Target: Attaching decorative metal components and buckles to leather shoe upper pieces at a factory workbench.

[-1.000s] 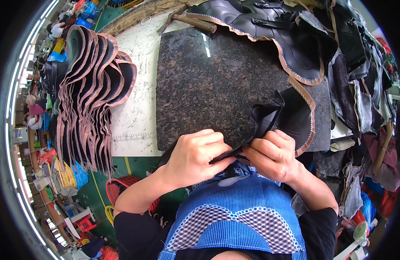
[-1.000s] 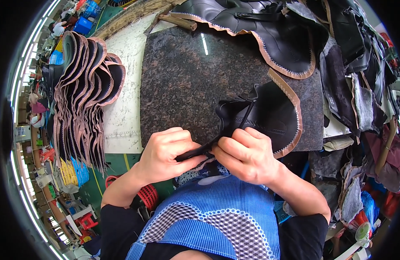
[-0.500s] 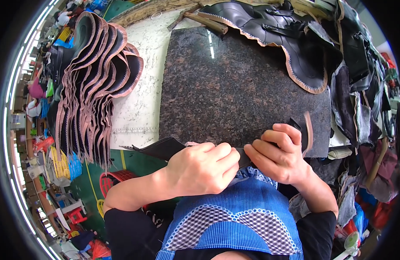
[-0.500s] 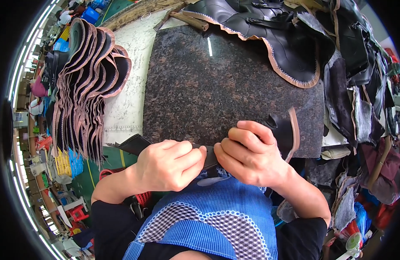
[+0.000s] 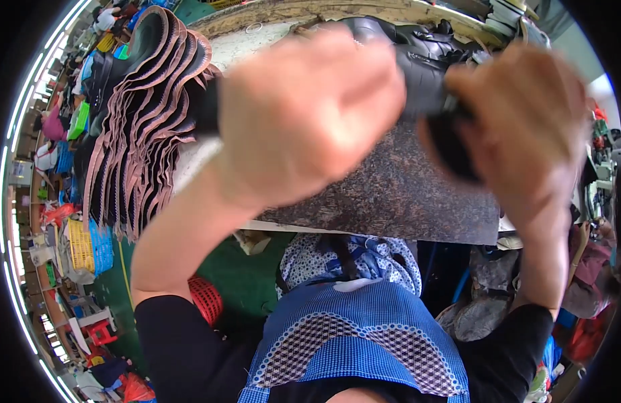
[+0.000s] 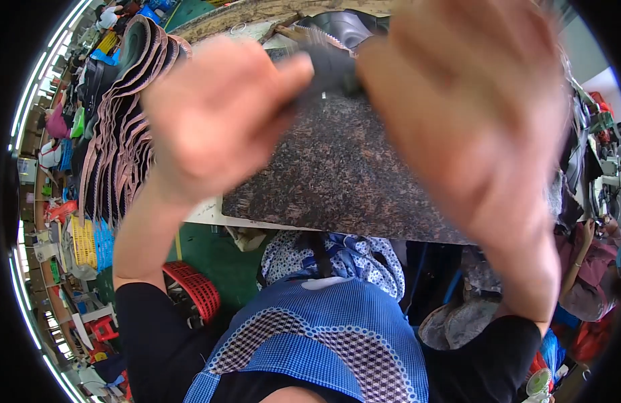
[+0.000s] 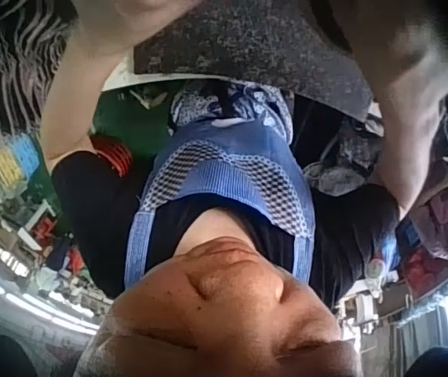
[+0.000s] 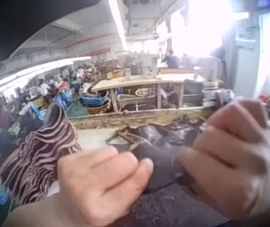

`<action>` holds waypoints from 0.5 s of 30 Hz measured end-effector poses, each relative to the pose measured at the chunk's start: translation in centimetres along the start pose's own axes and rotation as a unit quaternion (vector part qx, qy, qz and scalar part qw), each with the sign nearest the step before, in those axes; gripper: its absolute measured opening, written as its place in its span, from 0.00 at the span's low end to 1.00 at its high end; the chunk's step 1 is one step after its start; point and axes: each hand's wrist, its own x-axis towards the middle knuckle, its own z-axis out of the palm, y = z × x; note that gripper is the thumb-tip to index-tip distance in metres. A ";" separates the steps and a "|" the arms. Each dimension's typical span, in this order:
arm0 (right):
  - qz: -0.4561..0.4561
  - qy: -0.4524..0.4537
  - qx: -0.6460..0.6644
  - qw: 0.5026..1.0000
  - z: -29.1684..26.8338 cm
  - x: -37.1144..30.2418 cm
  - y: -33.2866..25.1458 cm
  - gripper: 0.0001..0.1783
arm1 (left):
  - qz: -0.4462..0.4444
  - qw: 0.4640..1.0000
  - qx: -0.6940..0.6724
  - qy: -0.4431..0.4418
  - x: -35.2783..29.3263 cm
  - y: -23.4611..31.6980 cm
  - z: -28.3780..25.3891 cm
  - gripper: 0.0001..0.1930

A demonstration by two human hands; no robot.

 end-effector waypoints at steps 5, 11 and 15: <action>0.013 -0.129 -0.075 0.989 -2.0 1.9 -4.7 0.10 | 0.049 0.993 0.093 0.054 -1.8 -0.4 -0.4 0.23; 0.056 -0.272 0.220 0.935 8.8 -9.6 -12.1 0.19 | -0.099 0.971 -0.049 -0.210 -15.5 9.0 4.5 0.21; 0.206 -0.319 0.441 0.813 8.2 -8.8 -9.0 0.28 | -0.228 0.944 -0.134 -0.198 -17.0 10.4 3.2 0.28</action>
